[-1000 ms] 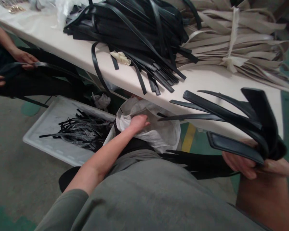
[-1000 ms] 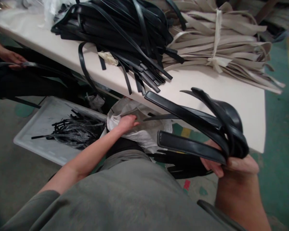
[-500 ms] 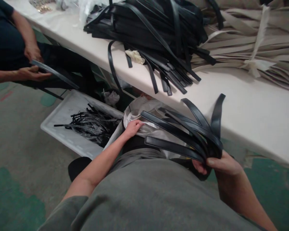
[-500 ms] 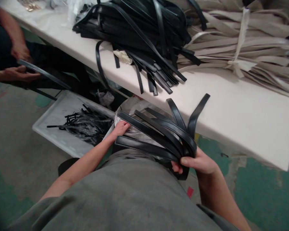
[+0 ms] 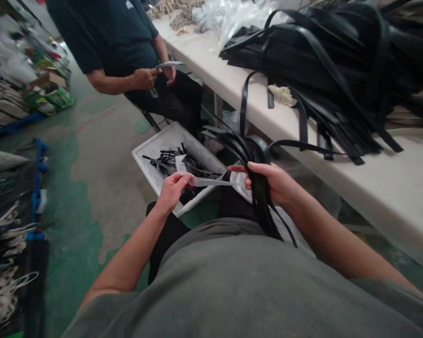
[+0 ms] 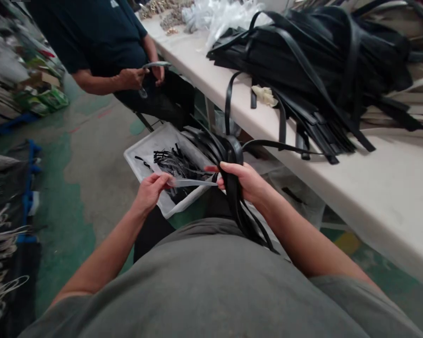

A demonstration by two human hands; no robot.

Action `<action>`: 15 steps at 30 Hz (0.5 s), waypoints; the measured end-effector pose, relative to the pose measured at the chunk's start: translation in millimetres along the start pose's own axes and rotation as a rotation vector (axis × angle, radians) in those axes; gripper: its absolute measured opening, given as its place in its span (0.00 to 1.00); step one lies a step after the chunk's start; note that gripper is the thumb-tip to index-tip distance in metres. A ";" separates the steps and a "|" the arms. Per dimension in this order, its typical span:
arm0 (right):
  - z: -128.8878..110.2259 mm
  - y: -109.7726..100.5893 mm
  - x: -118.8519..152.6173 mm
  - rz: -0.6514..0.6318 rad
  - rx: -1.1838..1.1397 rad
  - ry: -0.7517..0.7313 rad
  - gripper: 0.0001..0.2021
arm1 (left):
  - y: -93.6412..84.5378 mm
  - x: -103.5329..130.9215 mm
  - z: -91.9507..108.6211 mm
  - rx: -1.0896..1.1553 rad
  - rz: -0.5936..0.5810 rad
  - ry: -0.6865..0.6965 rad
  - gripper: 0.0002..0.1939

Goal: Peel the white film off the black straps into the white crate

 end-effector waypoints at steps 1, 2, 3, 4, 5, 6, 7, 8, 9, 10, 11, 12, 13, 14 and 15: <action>4.9 18.4 -11.9 -0.051 -0.010 0.057 0.12 | -5.3 3.0 8.3 -0.039 -0.012 0.034 0.17; 10.5 36.3 -22.0 -0.103 -0.007 0.107 0.12 | -9.9 5.3 16.2 -0.081 -0.026 0.066 0.17; 16.7 52.8 -30.4 -0.148 0.010 0.147 0.12 | -14.0 6.9 23.9 -0.121 -0.037 0.102 0.16; 22.8 67.2 -37.5 -0.178 0.033 0.174 0.11 | -18.4 7.7 31.6 -0.158 -0.042 0.139 0.16; 28.5 79.4 -43.4 -0.193 0.057 0.188 0.10 | -23.2 7.8 39.1 -0.191 -0.038 0.177 0.15; 34.0 90.0 -48.2 -0.203 0.080 0.197 0.09 | -28.6 7.1 46.6 -0.219 -0.025 0.217 0.14; 39.1 99.2 -52.1 -0.213 0.095 0.205 0.09 | -34.3 5.7 53.9 -0.243 -0.007 0.258 0.13; 43.8 107.3 -55.1 -0.227 0.102 0.215 0.08 | -40.4 3.7 60.9 -0.262 0.016 0.298 0.12; 48.0 114.2 -57.6 -0.244 0.102 0.225 0.07 | -46.5 0.9 67.2 -0.277 0.039 0.335 0.12; 51.4 120.1 -59.6 -0.259 0.101 0.234 0.07 | -52.5 -2.8 72.9 -0.289 0.064 0.367 0.11; 54.4 124.7 -61.2 -0.271 0.102 0.243 0.07 | -58.4 -7.6 77.8 -0.292 0.089 0.395 0.11; 57.0 128.4 -62.6 -0.277 0.107 0.255 0.07 | -64.4 -13.6 81.6 -0.280 0.119 0.412 0.11; 59.1 131.4 -63.6 -0.283 0.115 0.268 0.07 | -70.4 -20.8 83.8 -0.254 0.152 0.412 0.12; 60.7 134.4 -64.1 -0.295 0.126 0.281 0.08 | -75.9 -28.7 84.3 -0.219 0.182 0.399 0.13; 61.5 137.4 -64.5 -0.311 0.133 0.291 0.08 | -81.0 -36.7 83.3 -0.179 0.211 0.381 0.14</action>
Point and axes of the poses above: each hand's wrist, its own x-axis away from the middle knuckle, its own y-axis out of the palm, z = x × y, the point moved 6 cm from there along -x, towards the middle knuckle, and after that the axes turned 7 degrees about z, right-handed, at the moved point
